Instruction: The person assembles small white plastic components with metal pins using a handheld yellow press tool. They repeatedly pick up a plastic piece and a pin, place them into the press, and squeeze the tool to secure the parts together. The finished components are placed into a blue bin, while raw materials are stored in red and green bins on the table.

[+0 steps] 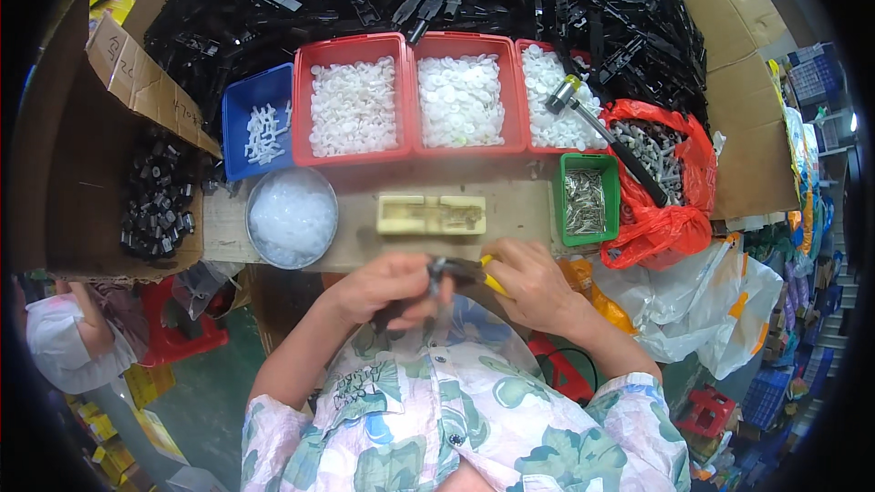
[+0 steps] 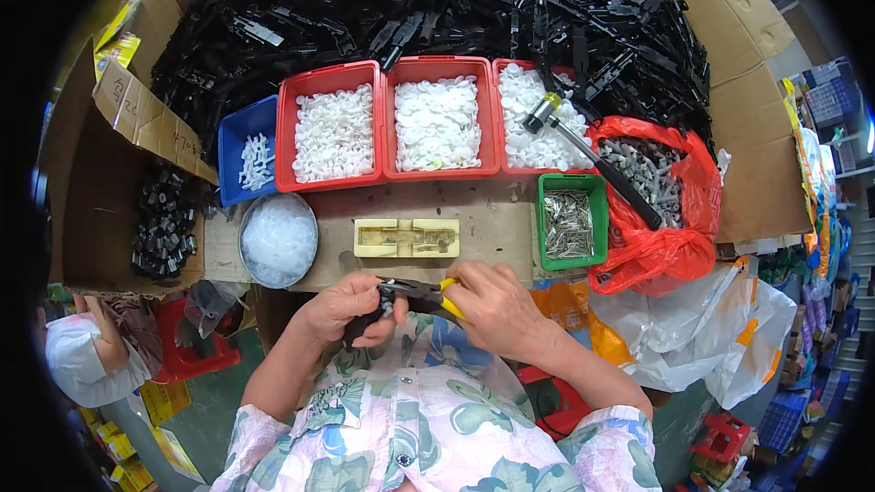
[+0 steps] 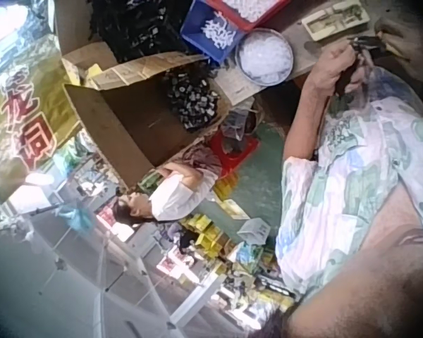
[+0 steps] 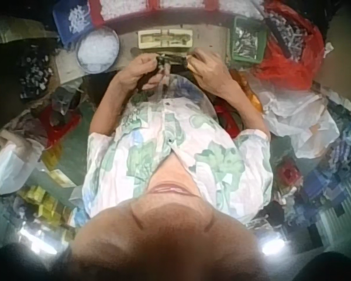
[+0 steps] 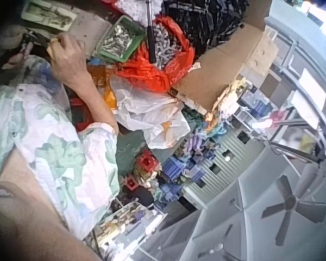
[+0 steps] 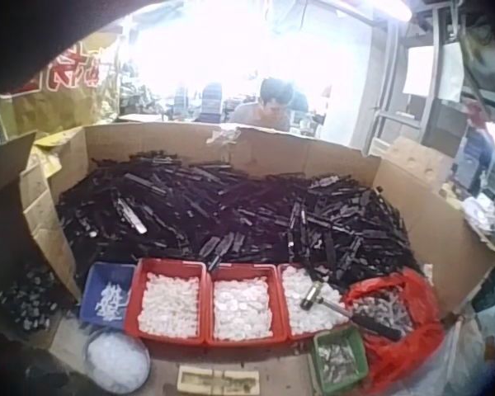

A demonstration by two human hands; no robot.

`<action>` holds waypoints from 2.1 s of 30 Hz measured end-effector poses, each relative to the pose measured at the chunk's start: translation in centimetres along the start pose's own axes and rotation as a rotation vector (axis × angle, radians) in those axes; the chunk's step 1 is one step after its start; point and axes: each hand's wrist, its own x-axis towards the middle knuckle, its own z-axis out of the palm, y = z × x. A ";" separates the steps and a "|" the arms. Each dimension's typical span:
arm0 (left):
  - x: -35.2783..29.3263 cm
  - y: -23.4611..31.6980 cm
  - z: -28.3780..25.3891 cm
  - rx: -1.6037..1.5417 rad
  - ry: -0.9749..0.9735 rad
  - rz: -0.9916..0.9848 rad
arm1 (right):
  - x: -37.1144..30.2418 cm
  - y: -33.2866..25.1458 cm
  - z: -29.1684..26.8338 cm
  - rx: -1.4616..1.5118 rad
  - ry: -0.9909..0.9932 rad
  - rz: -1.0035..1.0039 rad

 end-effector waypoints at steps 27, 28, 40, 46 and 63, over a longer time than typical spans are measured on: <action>-16.6 5.9 -9.9 1.642 1.499 0.495 | 2.9 3.1 -0.4 -0.306 0.009 0.273; -16.1 6.3 -11.5 1.658 1.472 0.516 | 3.5 3.1 -0.9 -0.285 0.035 0.238; -15.4 7.5 -13.2 1.843 1.363 0.454 | 21.8 4.9 -1.5 -0.093 0.257 -0.266; -17.0 6.2 -12.3 1.404 1.424 0.389 | 33.7 5.5 2.3 -0.212 0.407 -0.310; -12.8 5.0 -5.1 0.834 1.193 0.749 | 20.1 4.6 -2.6 0.166 0.120 -0.153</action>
